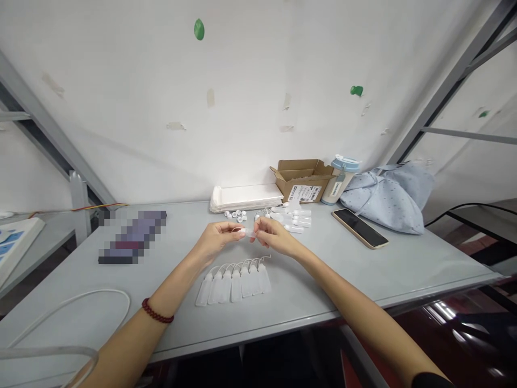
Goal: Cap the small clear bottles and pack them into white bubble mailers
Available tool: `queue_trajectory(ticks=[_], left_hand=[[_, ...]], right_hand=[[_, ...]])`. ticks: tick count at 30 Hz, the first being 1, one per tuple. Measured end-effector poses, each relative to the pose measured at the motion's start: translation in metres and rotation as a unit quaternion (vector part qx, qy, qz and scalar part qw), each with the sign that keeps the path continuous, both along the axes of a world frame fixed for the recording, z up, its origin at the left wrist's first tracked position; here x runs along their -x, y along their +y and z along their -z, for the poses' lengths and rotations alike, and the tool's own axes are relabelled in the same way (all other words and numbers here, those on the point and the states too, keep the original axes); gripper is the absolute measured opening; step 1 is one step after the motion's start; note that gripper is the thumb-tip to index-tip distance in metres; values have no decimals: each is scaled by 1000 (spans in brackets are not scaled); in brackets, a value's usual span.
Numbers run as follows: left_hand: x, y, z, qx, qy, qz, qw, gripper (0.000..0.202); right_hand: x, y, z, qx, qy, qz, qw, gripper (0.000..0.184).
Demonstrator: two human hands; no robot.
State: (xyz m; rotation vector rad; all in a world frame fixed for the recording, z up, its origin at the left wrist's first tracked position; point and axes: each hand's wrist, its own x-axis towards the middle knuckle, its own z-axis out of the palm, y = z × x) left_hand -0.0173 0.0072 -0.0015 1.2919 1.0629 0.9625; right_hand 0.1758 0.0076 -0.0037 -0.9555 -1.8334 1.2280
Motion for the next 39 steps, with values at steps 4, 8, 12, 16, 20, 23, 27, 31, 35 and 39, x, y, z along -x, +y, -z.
queue_trajectory(ticks=[4,8,12,16,20,23,27,31,35,39], left_hand=[[-1,-2,-3,-53,13,-22,998,30],[-3,-3,-4,-54,11,-11,998,31],[-7,-5,-5,-26,-12,-26,999,32],[-8,-6,-6,24,7,-7,1000,39],[-7,-6,-6,13,25,10,1000,38],[-5,-6,-7,-19,27,27,999,30],[-3,-7,-9,-53,33,43,997,27],[-4,-5,-7,-57,29,44,997,27],[-5,-4,-3,-2,27,33,999,36],[-4,-4,-2,0,57,44,997,40]], right_hand=[[2,1,1,39,47,-16,998,6],[3,1,-1,60,71,-15,996,6],[3,0,-2,57,85,-17,995,7],[3,0,-2,48,86,-17,995,7],[2,-2,-5,55,81,-17,995,8],[1,-1,-5,67,82,-20,994,8],[0,1,-3,83,90,-26,992,9],[-1,1,-2,89,97,-32,991,8],[0,0,-3,86,96,-35,991,9],[1,-1,-3,91,93,-39,991,10]])
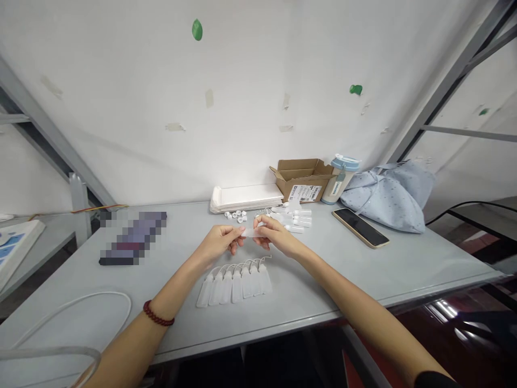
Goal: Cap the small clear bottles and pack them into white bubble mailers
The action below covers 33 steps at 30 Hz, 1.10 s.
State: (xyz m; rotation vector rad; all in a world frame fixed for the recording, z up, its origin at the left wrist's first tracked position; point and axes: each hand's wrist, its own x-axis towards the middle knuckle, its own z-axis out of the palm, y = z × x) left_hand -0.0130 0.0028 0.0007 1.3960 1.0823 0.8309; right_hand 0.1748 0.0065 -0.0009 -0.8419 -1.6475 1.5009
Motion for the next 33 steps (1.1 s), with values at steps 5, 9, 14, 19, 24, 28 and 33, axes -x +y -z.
queue_trajectory(ticks=[5,9,14,19,24,28,33], left_hand=[[1,-1,-4,-33,-19,16,999,30],[-1,-2,-5,9,-23,21,999,35],[-3,-3,-3,59,-30,28,997,38],[0,1,2,80,-59,-19,995,36],[2,2,3,87,-57,-22,994,38],[3,1,2,71,-54,0,996,36],[5,2,2,0,-40,43,998,27]], right_hand=[[0,0,-2,9,3,11,1000,12],[-1,-1,-4,3,0,12,1000,12],[-1,0,1,-62,-68,35,995,16],[0,2,10,-289,-212,124,925,24],[1,2,12,-314,-247,124,908,20],[1,-1,7,-274,-232,117,926,19],[0,-2,2,-212,-183,120,952,23]])
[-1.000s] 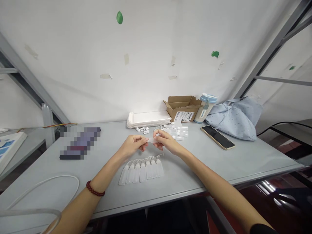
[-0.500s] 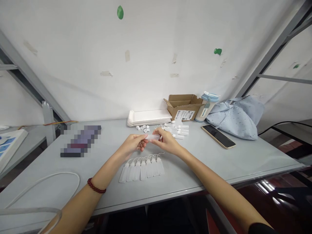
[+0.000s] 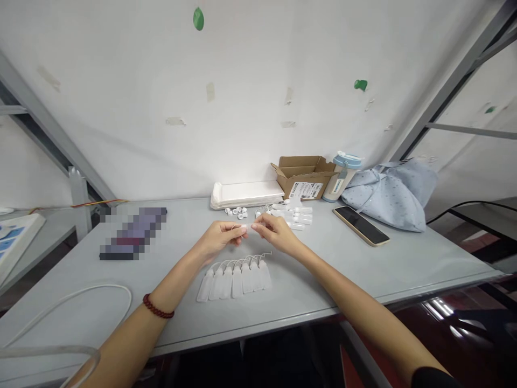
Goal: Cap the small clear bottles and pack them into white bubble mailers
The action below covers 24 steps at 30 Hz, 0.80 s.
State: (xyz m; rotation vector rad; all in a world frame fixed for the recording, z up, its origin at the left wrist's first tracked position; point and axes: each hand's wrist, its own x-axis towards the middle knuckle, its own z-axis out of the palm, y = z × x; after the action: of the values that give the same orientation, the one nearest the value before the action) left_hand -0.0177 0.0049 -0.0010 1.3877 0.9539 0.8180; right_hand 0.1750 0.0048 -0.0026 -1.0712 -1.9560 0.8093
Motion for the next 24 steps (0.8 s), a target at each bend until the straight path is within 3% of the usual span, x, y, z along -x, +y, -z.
queue_trajectory(ticks=[6,10,14,18,20,24], left_hand=[[-5,-2,-3,29,-10,-17,999,36],[-7,0,3,40,-8,-33,999,39],[-6,0,8,-34,20,-23,999,37],[-9,-4,5,-141,132,-43,980,35],[-10,-6,2,-181,146,-42,972,35],[-12,-4,1,-180,137,-45,973,35]], right_hand=[[-1,3,2,-44,-8,13,999,20],[0,1,2,-63,-19,14,998,20],[0,1,0,3,17,14,1000,24],[2,3,1,152,91,24,984,36],[3,5,2,205,117,22,971,40],[3,7,5,180,131,31,974,35]])
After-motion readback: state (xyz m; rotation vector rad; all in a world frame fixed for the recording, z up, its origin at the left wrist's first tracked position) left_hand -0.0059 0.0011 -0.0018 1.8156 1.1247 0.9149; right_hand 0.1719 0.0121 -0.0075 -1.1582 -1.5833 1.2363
